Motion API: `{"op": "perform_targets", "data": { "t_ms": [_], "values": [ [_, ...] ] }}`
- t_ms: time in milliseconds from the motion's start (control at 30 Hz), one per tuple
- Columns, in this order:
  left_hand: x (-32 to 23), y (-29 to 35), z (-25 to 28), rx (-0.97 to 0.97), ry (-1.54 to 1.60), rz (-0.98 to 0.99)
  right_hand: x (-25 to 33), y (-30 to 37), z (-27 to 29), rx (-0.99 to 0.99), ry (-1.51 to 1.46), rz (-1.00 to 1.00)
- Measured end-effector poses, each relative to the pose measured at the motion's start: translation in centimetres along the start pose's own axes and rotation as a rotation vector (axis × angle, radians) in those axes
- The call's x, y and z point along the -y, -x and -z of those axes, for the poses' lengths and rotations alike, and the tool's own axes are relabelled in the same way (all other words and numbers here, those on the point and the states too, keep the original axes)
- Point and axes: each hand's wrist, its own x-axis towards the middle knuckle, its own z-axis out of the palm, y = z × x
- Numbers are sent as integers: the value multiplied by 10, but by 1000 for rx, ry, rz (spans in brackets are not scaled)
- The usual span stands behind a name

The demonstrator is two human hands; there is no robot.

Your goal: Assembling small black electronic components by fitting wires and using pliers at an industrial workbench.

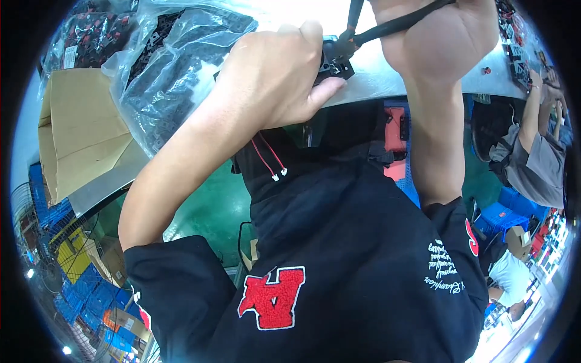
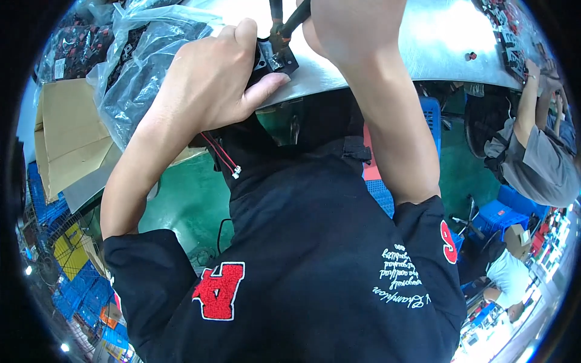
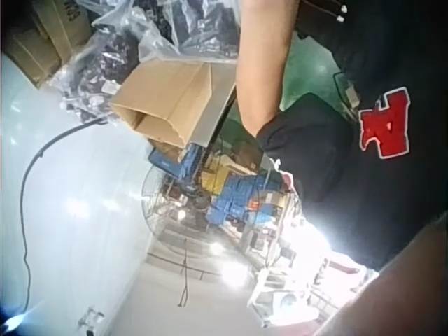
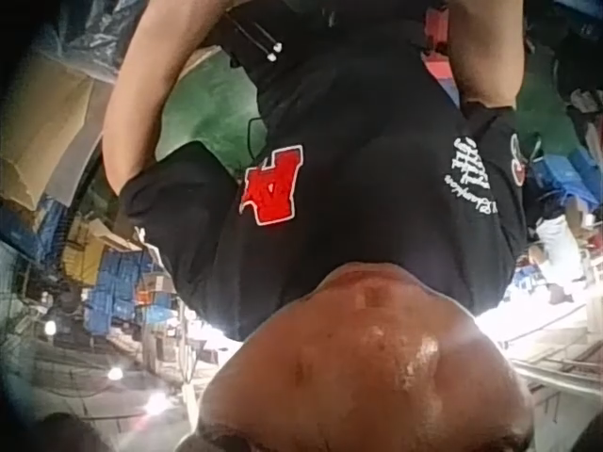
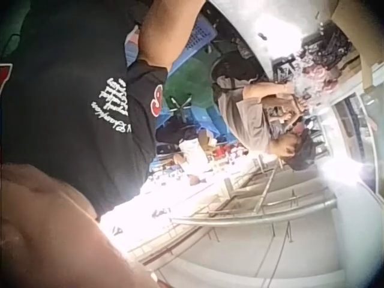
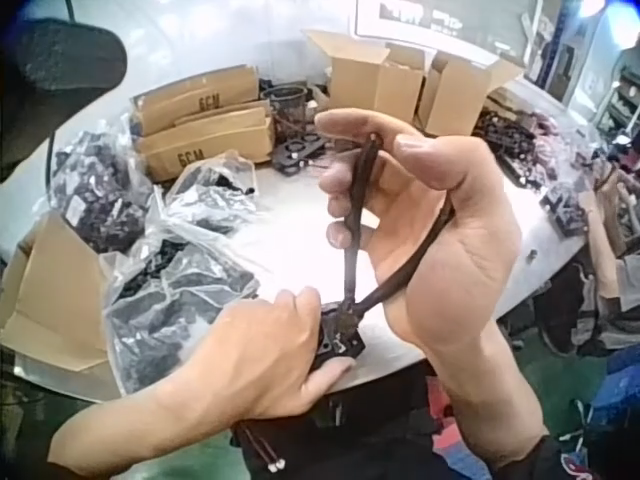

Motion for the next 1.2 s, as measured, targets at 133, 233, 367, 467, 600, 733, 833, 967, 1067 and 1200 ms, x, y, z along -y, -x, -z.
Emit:
{"op": "perform_targets", "data": {
  "t_ms": [133, 233, 367, 467, 600, 733, 833, 967, 1067, 1200],
  "values": [
    [1, 0, -1, 17, 27, -6, 1, 2, -3, 5, 70, 84],
    [0, 0, -1, 25, 11, 8, 2, -9, 8, 150, -988, -321],
    [-1, -1, -2, 14, 11, -4, 1, -1, 0, -23, 116, 135],
    [0, -1, -5, -71, -38, -24, -3, 0, 3, 36, 81, 85],
    [0, 4, -6, -86, -25, -13, -4, -1, 0, 23, 85, 85],
    [-7, -12, 23, 173, -7, 24, 3, 1, -2, -6, 167, 123],
    [-4, -8, 20, 156, -12, 24, -1, 2, -3, 9, 176, 138],
    [-5, -9, 20, 142, -26, 21, -2, 1, 1, 28, 161, 130],
    [-4, -8, 20, 184, -13, 37, -6, 0, -2, 1, 87, 87],
    [-6, -12, 22, 169, 26, 30, 0, 1, 2, 55, 182, 108]
  ]
}}
